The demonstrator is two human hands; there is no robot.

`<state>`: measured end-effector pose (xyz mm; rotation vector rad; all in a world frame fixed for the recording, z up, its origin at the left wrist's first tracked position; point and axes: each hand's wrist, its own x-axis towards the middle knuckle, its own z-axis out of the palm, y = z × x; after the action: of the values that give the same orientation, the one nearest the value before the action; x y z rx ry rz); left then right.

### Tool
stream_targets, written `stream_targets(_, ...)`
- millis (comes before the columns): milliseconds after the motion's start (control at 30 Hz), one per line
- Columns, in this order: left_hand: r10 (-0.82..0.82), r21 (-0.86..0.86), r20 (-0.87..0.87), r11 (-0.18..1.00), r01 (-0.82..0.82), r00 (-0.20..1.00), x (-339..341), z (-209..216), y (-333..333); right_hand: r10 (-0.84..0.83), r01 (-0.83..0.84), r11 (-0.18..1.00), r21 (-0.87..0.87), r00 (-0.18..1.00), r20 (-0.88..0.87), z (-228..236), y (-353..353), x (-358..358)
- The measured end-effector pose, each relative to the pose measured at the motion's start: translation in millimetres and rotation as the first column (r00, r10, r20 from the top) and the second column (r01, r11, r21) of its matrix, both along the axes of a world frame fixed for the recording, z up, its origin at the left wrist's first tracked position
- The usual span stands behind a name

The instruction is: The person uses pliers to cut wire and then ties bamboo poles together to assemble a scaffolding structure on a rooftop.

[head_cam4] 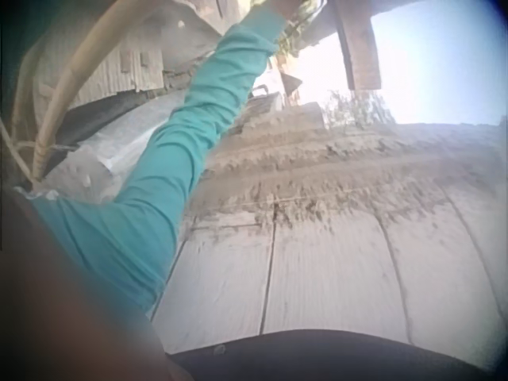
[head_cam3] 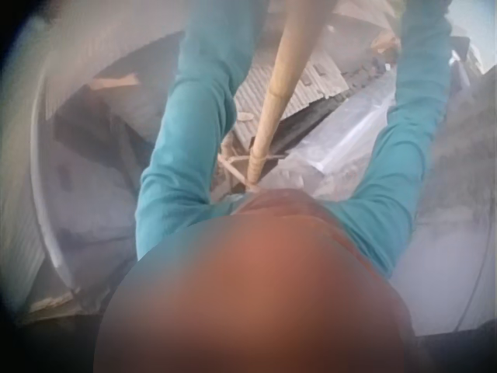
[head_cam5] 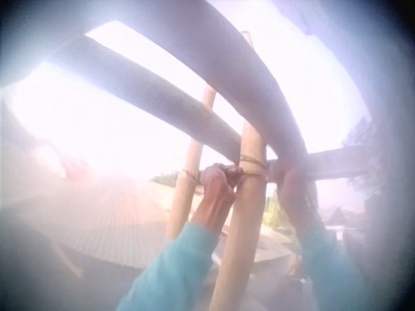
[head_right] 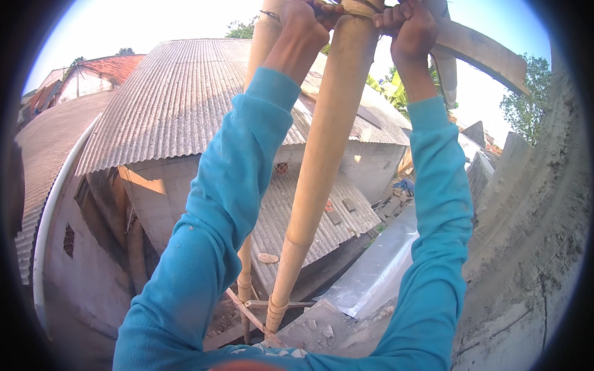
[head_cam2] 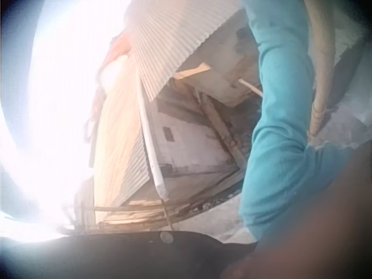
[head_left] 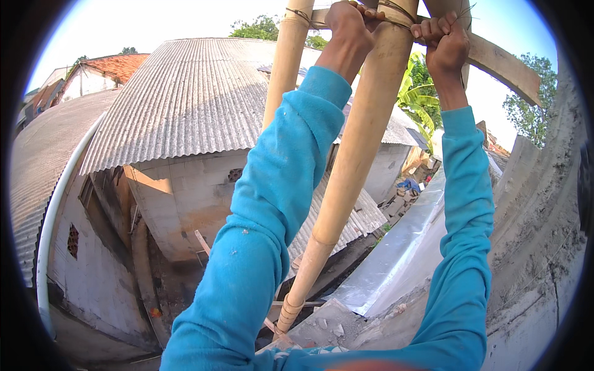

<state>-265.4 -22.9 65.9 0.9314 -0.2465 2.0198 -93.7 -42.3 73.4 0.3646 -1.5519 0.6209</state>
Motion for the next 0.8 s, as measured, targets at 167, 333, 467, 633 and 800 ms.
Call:
stream_targets(167, -0.214, 0.120, 0.114, 0.972, 0.201, 0.970, 18, -22, -10, -0.040, 0.040, 0.999, -0.030, 0.999, 0.006, 3, 0, 0)
stream_targets(333, -0.114, 0.202, 0.155, 0.976, 0.082, 0.981, 26, -45, -32, -0.106, 0.102, 0.992, -0.079, 0.994, -0.036, 8, -7, -7)
stream_targets(467, -0.032, 0.269, 0.164, 0.963, -0.013, 0.986, 35, -62, -37, -0.324, 0.309, 0.925, 0.221, 0.946, 0.030, 9, -7, -15)
stream_targets(633, 0.068, 0.340, 0.285, 0.926, -0.167, 0.956, 55, -75, -37, -0.746, 0.671, 0.530, 0.519, 0.660, -0.091, 18, -15, -25)
stream_targets(800, 0.433, 0.211, 0.327, 0.833, -0.511, 0.840, 88, -93, -48, -0.893, 0.676, 0.308, 0.670, 0.449, -0.043, 28, -40, -35)
